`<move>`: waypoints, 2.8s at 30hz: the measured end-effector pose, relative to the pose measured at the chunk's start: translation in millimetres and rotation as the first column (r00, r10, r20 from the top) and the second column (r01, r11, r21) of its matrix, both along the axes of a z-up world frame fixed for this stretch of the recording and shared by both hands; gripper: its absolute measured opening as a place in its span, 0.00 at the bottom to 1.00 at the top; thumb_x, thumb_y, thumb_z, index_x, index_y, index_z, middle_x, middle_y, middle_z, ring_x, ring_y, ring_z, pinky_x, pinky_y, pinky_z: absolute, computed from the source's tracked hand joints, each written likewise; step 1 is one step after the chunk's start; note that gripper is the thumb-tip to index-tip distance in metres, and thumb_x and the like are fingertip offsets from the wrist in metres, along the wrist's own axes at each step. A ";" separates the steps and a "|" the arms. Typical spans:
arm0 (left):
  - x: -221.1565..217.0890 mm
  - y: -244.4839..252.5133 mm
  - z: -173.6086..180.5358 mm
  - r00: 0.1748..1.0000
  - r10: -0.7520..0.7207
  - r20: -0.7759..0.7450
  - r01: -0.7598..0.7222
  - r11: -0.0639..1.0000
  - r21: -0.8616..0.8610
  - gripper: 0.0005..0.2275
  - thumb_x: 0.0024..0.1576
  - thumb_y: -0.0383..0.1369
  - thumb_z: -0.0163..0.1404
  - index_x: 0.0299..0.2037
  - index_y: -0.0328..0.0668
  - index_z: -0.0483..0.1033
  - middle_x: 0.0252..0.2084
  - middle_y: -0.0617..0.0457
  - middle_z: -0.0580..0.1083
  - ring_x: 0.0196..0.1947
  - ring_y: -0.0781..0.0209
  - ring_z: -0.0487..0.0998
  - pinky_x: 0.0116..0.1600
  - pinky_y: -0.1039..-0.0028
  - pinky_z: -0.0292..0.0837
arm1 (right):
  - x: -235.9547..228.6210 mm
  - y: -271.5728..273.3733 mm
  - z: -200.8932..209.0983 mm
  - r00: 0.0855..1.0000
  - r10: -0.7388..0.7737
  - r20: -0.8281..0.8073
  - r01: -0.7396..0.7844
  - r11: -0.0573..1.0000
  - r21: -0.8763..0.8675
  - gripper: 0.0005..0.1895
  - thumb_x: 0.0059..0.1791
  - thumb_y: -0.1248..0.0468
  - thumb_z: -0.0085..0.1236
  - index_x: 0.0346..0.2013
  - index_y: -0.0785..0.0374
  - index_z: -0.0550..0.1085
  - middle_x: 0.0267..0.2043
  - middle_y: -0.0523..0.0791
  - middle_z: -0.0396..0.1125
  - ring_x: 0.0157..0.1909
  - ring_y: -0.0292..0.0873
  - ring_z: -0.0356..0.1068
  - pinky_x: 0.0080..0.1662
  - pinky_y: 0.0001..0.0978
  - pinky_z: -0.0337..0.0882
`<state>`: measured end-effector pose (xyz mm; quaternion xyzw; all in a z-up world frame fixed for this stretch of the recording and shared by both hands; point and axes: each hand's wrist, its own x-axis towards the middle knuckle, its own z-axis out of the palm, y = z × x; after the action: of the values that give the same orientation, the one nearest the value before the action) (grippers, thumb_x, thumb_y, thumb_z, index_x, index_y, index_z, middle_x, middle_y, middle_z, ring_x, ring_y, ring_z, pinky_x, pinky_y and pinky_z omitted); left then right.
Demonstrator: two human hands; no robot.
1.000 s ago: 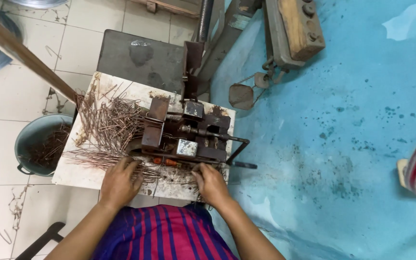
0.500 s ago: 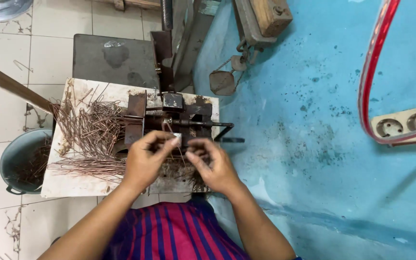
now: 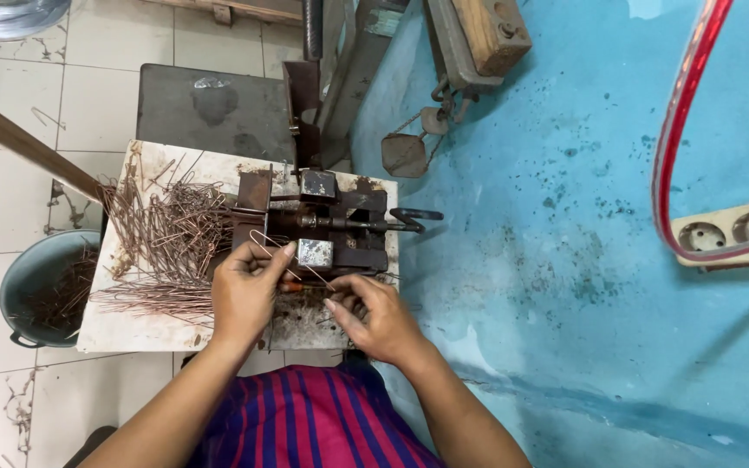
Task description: Operating a manual machine to process small wooden sticks
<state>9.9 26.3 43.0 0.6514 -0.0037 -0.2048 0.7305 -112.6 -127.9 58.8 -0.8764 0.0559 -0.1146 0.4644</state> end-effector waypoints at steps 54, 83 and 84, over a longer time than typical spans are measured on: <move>84.8 -11.0 -91.2 0.356 -0.810 0.465 -0.050 0.481 0.875 0.18 0.51 0.29 0.46 0.52 0.37 0.75 0.40 0.39 0.78 0.38 0.39 0.82 0.46 0.56 0.75 | -15.7 -124.7 -47.4 0.718 -0.545 -0.432 0.479 0.838 -0.261 0.32 0.48 0.56 0.58 0.63 0.63 0.60 0.35 0.51 0.75 0.43 0.56 0.76 0.45 0.51 0.74; 73.4 -5.6 -22.7 0.495 -0.778 0.386 0.177 0.526 0.832 0.34 0.50 0.25 0.49 0.71 0.45 0.56 0.41 0.36 0.77 0.42 0.36 0.80 0.49 0.52 0.71 | 9.9 -134.1 -99.5 0.899 -0.106 -0.425 0.009 0.975 -0.224 0.15 0.40 0.61 0.60 0.38 0.67 0.73 0.32 0.57 0.72 0.43 0.63 0.72 0.46 0.55 0.70; 72.9 -5.3 -14.5 0.514 -0.782 0.352 0.210 0.513 0.833 0.34 0.50 0.26 0.50 0.71 0.44 0.56 0.42 0.35 0.77 0.44 0.35 0.81 0.50 0.52 0.71 | 11.6 -120.0 -73.0 0.887 -0.085 -0.454 0.007 0.985 -0.170 0.16 0.41 0.62 0.61 0.38 0.70 0.73 0.32 0.58 0.72 0.43 0.65 0.72 0.45 0.57 0.70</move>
<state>82.7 21.1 28.5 0.8631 -0.4076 -0.1470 0.2593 -100.9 -247.8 -14.2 -0.9122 0.1753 0.0810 0.3614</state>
